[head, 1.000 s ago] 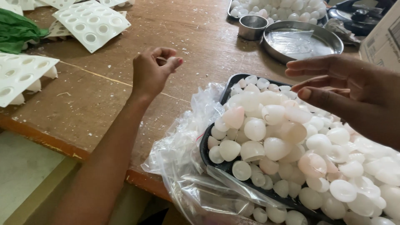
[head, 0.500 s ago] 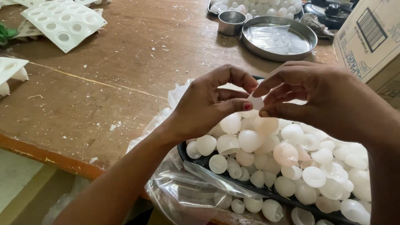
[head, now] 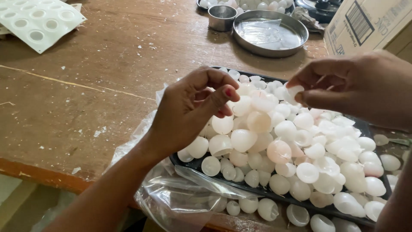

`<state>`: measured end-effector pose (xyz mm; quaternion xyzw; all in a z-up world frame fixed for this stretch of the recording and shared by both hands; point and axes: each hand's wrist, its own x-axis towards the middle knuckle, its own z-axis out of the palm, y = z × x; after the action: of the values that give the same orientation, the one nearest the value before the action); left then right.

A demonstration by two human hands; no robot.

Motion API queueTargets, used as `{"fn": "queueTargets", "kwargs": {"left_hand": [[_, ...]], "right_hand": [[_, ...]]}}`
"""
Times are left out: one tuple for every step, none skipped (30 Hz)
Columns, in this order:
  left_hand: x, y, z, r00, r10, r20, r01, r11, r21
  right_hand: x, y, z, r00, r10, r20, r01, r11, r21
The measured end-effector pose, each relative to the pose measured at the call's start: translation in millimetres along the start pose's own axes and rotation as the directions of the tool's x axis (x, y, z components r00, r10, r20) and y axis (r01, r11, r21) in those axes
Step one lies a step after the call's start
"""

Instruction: The person packs small white shell-shaped wax candle pieces into clear ziplock plastic bags at a workbench. They open a bag, gather handfuls of the wax pieces from a black tray and the table, fill the bag, press the zipper seal closed, and place filled bags into a cardboard box below the table.

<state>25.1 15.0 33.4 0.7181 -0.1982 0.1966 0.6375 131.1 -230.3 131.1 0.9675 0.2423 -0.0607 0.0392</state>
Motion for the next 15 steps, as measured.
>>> {"fn": "queueTargets", "kwargs": {"left_hand": [[-1,1,-2,1.0,0.0,0.003,0.0,1.0,-0.006],[-2,3,-5,0.999,-0.031,-0.021,0.032,0.998,0.047],[-4,5,-8,0.997,-0.061,-0.045,0.065,0.993,0.099],[-6,6,-12,0.997,-0.062,-0.048,0.067,0.993,0.1],[-7,6,-15,0.997,-0.059,-0.057,0.067,0.988,0.139],[-10,7,-20,0.996,-0.055,-0.071,0.067,0.981,0.182],[-12,7,-25,0.995,-0.055,-0.079,0.069,0.98,0.187],[-17,9,-32,0.996,-0.039,-0.085,0.056,0.978,0.203],[-22,10,-40,0.996,-0.023,-0.091,0.043,0.975,0.219],[-25,10,-48,0.994,-0.026,-0.105,0.05,0.971,0.232],[-29,9,-57,0.991,-0.032,-0.128,0.071,0.947,0.312],[-31,9,-65,0.989,-0.035,-0.147,0.09,0.917,0.388],[-35,9,-71,0.987,-0.036,-0.157,0.096,0.912,0.398],[-37,9,-76,0.964,-0.136,-0.23,0.24,0.818,0.523],[-40,8,-81,0.923,-0.221,-0.314,0.376,0.687,0.622]], "right_hand": [[3,4,1,1.0,0.006,0.002,-0.006,1.0,-0.002],[6,7,1,0.998,0.028,0.059,-0.023,0.996,-0.084],[9,9,2,0.992,0.052,0.115,-0.032,0.985,-0.168],[15,21,9,0.992,0.049,0.116,-0.029,0.985,-0.168],[22,32,17,1.0,0.014,0.023,-0.01,0.986,-0.169],[30,42,23,0.997,-0.027,-0.072,0.014,0.985,-0.171],[25,36,20,0.997,-0.036,-0.074,0.023,0.985,-0.171],[22,28,17,0.997,0.008,-0.078,-0.009,1.0,-0.017],[19,20,15,0.996,0.052,-0.072,-0.041,0.99,0.138],[25,29,26,0.997,0.032,-0.073,-0.022,0.99,0.139],[31,38,38,0.977,-0.115,-0.177,0.153,0.963,0.22],[37,47,49,0.926,-0.241,-0.291,0.324,0.904,0.28],[34,38,51,0.922,-0.254,-0.293,0.337,0.898,0.282],[28,30,53,0.818,-0.419,-0.395,0.537,0.802,0.261],[23,22,55,0.672,-0.551,-0.494,0.709,0.671,0.217]]}}
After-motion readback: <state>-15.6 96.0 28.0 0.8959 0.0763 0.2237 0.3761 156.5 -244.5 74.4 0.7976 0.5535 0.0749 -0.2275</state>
